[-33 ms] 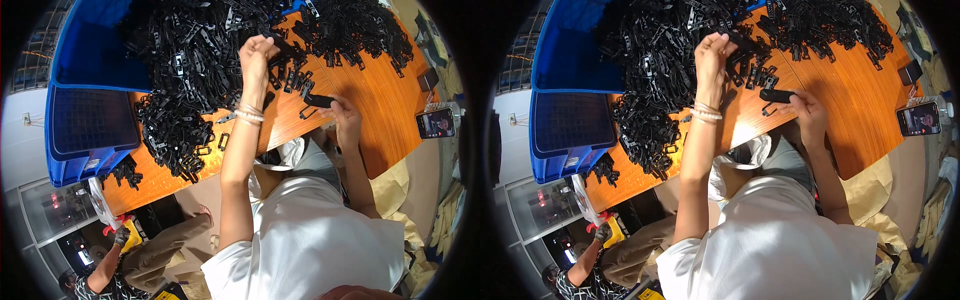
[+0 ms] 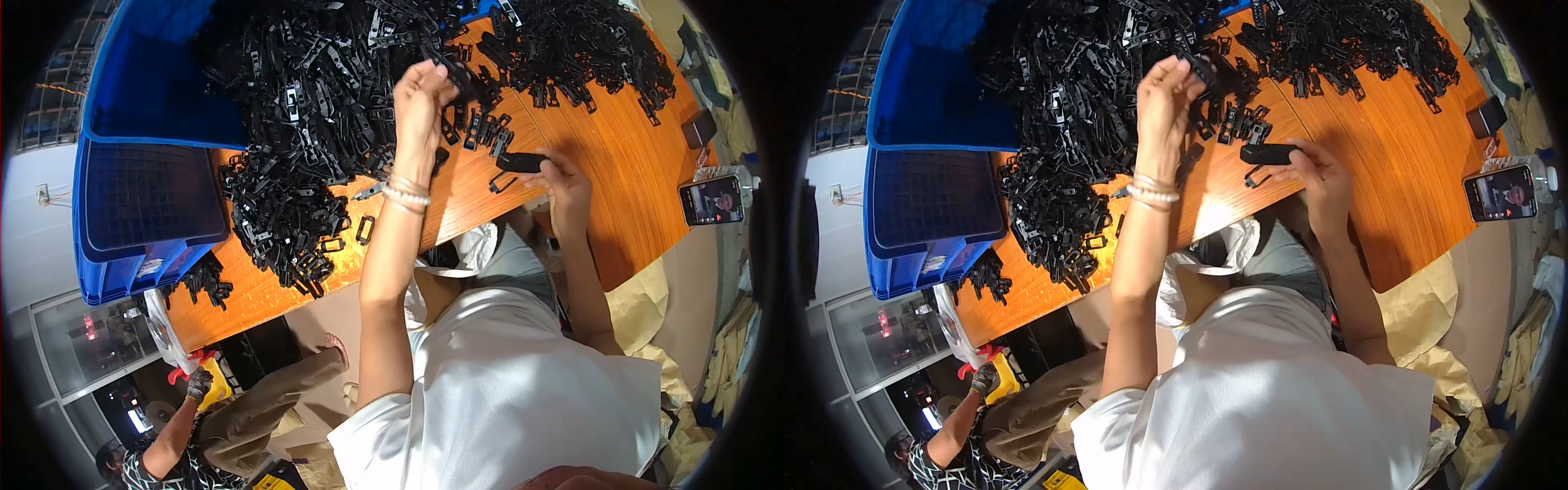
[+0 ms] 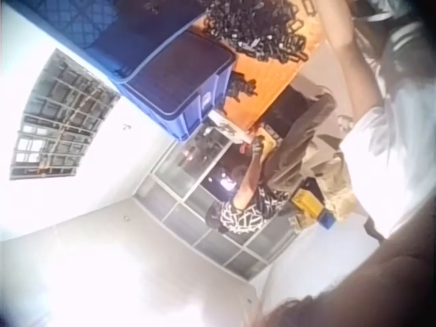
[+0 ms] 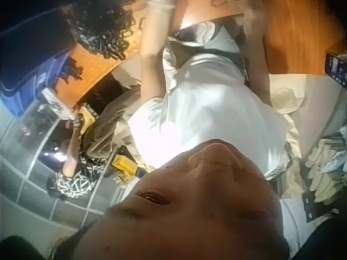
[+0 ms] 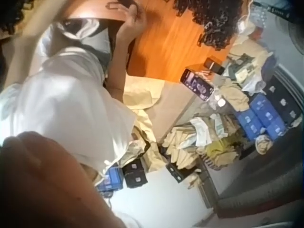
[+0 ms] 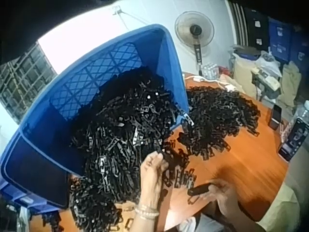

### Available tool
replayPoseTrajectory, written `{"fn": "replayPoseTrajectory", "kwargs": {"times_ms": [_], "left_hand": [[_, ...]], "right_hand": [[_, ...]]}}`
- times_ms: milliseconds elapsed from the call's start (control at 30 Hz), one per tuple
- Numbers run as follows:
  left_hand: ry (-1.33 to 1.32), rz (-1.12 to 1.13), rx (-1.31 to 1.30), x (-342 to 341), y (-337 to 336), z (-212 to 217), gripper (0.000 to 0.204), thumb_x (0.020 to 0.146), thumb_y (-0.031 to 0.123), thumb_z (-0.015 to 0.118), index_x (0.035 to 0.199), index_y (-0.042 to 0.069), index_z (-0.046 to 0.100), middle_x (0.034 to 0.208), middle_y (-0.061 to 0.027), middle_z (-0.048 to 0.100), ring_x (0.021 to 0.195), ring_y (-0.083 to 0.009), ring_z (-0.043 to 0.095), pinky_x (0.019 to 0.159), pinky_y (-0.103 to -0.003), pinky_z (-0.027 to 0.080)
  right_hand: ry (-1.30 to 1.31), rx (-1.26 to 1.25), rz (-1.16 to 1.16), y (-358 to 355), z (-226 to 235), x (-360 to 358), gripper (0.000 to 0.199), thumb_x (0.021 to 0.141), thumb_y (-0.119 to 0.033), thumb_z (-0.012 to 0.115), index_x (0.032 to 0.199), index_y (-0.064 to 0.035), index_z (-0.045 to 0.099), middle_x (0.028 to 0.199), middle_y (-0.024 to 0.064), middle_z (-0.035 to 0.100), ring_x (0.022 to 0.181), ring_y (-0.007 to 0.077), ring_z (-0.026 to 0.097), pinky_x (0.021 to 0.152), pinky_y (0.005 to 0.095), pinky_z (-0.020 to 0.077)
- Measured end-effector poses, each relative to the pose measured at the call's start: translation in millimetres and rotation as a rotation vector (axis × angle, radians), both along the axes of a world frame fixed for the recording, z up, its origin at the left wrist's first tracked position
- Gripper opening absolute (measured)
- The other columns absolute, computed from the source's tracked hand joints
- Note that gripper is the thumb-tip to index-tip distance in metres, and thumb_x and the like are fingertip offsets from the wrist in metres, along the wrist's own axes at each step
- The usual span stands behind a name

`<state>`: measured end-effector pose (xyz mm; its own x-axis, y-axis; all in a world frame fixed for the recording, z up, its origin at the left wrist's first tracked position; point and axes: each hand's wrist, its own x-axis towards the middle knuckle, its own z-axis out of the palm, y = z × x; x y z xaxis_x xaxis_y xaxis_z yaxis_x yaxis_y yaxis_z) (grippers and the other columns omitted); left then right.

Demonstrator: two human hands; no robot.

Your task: Assembling small black plastic components by hand at a workbench in a factory.

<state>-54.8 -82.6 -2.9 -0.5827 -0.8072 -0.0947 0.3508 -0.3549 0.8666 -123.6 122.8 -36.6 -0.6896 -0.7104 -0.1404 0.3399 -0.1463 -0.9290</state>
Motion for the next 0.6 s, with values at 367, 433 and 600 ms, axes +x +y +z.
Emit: {"fn": "replayPoseTrajectory", "kwargs": {"times_ms": [367,433,600], "left_hand": [[-0.378,-0.483,-0.161,58,61,19,0.031,0.083,0.013,0.053,0.109,-0.005,0.052,0.091,-0.0097,0.061,0.077,-0.0089,0.055,0.066,-0.021,0.045],[-0.343,-0.427,-0.536,64,73,21,0.036,0.081,0.014,0.057,0.109,-0.007,0.05,0.09,-0.0086,0.061,0.074,-0.01,0.054,0.065,-0.024,0.045],[-0.545,-0.369,-0.765,73,83,29,0.038,0.072,0.01,0.063,0.104,-0.007,0.051,0.085,-0.0235,0.058,0.067,-0.0284,0.059,0.062,-0.031,0.045]], "right_hand": [[0.263,-0.115,0.32,-16,37,-2,0.022,0.076,0.007,0.052,0.098,0.0068,0.054,0.084,0.0092,0.057,0.072,0.0125,0.058,0.068,0.0206,0.0457],[0.291,-0.124,0.294,-15,35,4,0.023,0.076,0.008,0.052,0.098,0.0062,0.055,0.089,0.0089,0.056,0.074,0.0113,0.056,0.068,0.0196,0.0444],[0.429,-0.097,0.247,-13,38,10,0.026,0.073,0.009,0.054,0.099,0.0042,0.056,0.096,0.0058,0.052,0.079,0.0086,0.05,0.068,0.0187,0.0412]]}}
